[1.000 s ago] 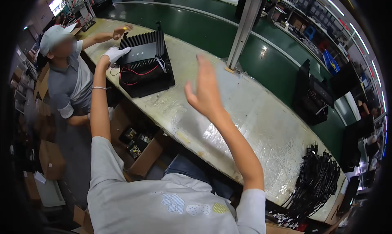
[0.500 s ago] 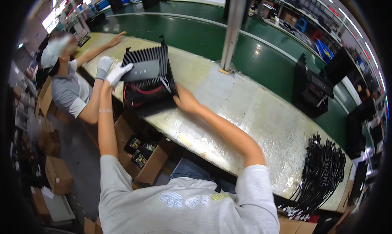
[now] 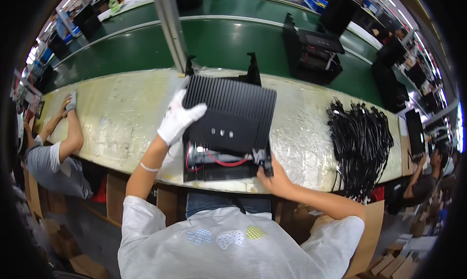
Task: Connecting internal wiring and assembling the housing for an electronic device on an assembly line.
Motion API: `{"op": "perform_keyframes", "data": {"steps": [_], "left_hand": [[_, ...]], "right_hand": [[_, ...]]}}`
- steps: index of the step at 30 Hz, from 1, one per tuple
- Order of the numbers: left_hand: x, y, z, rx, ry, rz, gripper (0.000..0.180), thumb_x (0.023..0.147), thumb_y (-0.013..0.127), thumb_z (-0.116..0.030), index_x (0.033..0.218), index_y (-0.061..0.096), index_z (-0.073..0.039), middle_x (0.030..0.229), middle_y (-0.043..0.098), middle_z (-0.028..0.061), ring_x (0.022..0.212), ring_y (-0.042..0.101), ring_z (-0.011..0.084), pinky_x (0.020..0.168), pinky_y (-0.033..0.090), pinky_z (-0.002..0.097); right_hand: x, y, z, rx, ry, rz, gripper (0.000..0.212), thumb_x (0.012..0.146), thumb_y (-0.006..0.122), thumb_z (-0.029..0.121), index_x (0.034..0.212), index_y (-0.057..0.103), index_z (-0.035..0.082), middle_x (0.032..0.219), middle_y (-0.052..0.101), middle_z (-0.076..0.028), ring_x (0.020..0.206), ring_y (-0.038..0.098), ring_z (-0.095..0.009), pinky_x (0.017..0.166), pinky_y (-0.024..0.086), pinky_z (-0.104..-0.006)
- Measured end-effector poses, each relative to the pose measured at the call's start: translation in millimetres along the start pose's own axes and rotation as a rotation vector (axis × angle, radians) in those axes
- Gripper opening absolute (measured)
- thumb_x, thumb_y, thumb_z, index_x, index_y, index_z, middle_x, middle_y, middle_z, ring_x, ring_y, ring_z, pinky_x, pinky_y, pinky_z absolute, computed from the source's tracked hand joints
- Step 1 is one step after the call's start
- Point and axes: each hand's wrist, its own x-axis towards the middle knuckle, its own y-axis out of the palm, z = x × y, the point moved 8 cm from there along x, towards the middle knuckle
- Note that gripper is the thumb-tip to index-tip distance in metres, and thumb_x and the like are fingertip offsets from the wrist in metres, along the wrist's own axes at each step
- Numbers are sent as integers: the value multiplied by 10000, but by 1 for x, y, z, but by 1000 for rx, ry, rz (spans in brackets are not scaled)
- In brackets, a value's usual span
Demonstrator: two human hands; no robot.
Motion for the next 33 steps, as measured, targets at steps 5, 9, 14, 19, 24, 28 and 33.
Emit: {"op": "perform_keyframes", "data": {"steps": [5,9,14,19,24,28,33], "left_hand": [[81,24,5,-62,98,43,928,776,715,-479,1434,314,38,1464,355,219,1354,363,330,1105,320,377],[116,30,8,-115,165,68,811,857,636,-469,1408,350,54,1435,390,233,1336,387,323,1095,317,358],[50,11,-68,-220,358,-121,503,939,545,-305,1288,478,51,1302,521,203,1221,489,318,1045,349,357],[-88,26,-85,23,852,168,500,654,659,19,1142,556,13,1192,568,189,1119,539,379,972,422,421],[-169,62,9,334,1109,330,297,539,697,-26,820,605,-50,957,607,107,935,601,302,787,522,456],[-178,64,33,457,1144,343,341,506,721,-75,820,590,-43,927,592,96,921,592,307,779,517,457],[-174,59,15,419,1036,417,603,564,876,-395,940,594,-18,949,589,131,947,586,353,780,496,431]], "right_hand": [[48,-92,81,307,-264,95,816,881,680,271,1495,208,16,1565,132,-203,1453,131,-285,1168,154,-398],[112,-138,70,353,-64,-101,740,914,628,193,1485,209,-21,1570,133,-184,1448,158,-295,1162,156,-395],[96,-144,110,159,-473,-229,560,910,589,78,1394,349,-71,1540,222,-186,1439,199,-247,1152,156,-347],[12,-133,116,-94,-527,-128,253,796,691,127,1022,651,22,1515,261,-231,1429,223,-389,1106,260,-515],[-43,-95,70,-555,-366,-112,344,722,753,67,1035,613,76,1475,312,-230,1379,294,-421,1087,316,-493],[-85,-203,26,-868,-113,-739,407,780,727,131,1123,540,17,1405,403,-248,1293,394,-415,1061,343,-453],[-118,-291,-47,-1406,267,-959,415,842,678,239,1060,519,-75,1170,536,-273,1109,500,-430,934,426,-453]]}}
